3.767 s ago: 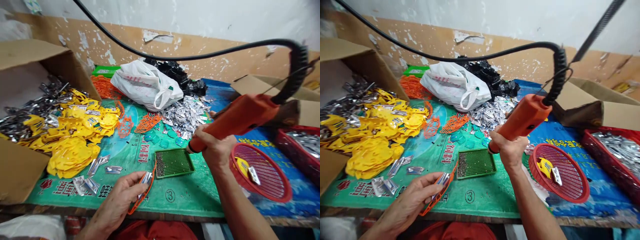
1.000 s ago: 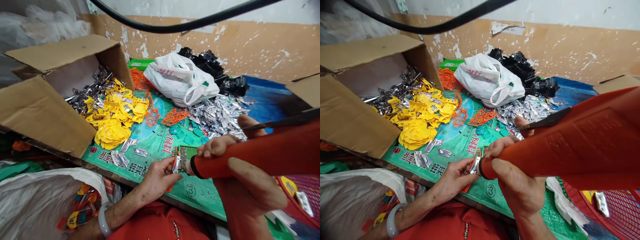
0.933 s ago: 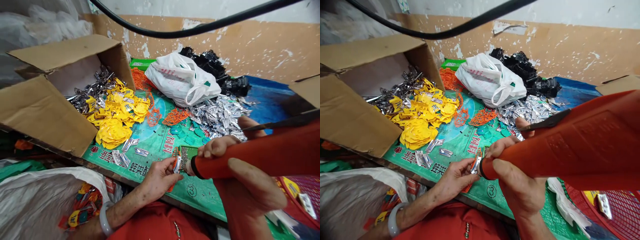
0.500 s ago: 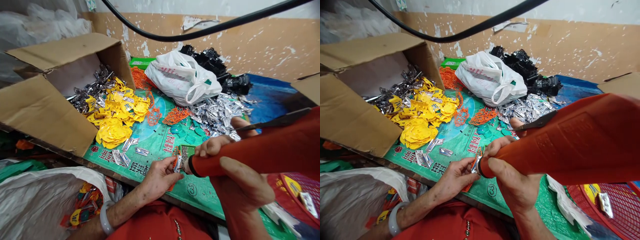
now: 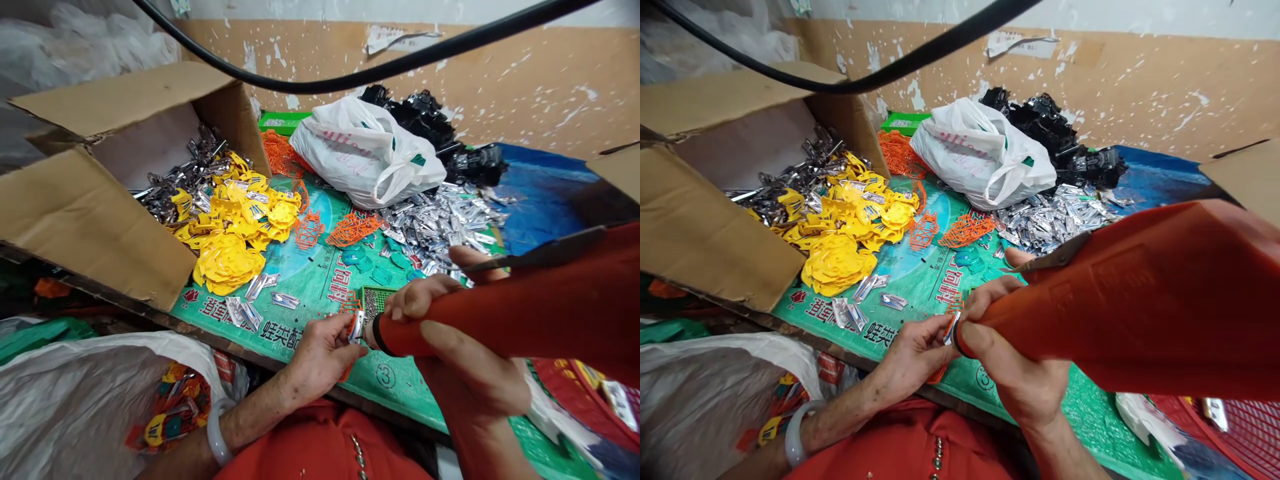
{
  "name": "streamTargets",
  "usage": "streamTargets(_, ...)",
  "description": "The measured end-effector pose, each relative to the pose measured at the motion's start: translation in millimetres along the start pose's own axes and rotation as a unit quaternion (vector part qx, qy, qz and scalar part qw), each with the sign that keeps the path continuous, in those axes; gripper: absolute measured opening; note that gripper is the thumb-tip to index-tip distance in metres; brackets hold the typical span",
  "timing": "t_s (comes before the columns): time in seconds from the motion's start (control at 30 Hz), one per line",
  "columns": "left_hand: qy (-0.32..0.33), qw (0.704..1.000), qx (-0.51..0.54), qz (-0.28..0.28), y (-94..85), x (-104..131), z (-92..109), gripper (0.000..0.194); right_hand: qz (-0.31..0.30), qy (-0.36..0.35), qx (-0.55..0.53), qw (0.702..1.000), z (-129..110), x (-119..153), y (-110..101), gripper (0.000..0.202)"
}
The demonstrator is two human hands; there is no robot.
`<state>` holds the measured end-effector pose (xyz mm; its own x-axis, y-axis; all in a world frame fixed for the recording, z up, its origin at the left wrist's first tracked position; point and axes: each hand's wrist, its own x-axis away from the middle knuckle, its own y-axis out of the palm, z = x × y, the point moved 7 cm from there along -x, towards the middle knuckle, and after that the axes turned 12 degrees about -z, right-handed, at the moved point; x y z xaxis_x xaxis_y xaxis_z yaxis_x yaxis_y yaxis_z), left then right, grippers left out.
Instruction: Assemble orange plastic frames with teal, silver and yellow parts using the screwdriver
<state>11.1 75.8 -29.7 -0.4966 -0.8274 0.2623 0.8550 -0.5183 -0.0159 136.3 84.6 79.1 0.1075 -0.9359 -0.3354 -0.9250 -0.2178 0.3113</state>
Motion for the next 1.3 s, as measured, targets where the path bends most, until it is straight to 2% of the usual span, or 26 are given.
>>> streamTargets(0.2, 0.001, 1.000, -0.017, 0.021, -0.9, 0.7, 2.4, 0.009, -0.020, 0.008, 0.034, 0.999, 6.5, 2.9, 2.6, 0.051)
streamTargets(0.47, -0.029, 0.999, 0.039, 0.015, -0.3, 2.2, 3.3, 0.020, -0.034, -0.010, 0.023, 0.999, 7.7, 3.9, 3.1, 0.048)
streamTargets(0.63, -0.022, 0.997, 0.077, 0.020, -3.3, 2.5, 1.2, 0.032, -0.037, -0.034, -0.002, 0.999, -2.3, 1.8, 0.2, 0.055)
streamTargets(0.8, -0.011, 0.996, 0.090, 0.027, -6.9, 4.2, -4.5, 0.030, -0.001, -0.073, -0.011, 0.997, -20.9, -2.2, -13.5, 0.057)
streamTargets(0.97, -0.028, 0.995, 0.093, 0.025, -10.0, 5.4, -3.9, 0.030, 0.033, -0.086, -0.011, 0.996, -19.5, -7.4, -23.0, 0.043)
streamTargets(1.17, -0.055, 0.994, 0.087, -0.019, -4.0, 2.7, -2.5, 0.021, 0.048, -0.074, -0.001, 0.996, -13.8, -9.9, -20.4, 0.038)
streamTargets(1.3, -0.066, 0.995, 0.064, -0.029, -1.4, 1.6, -4.0, 0.027, 0.046, -0.056, -0.016, 0.997, -12.3, -8.9, -15.3, 0.040)
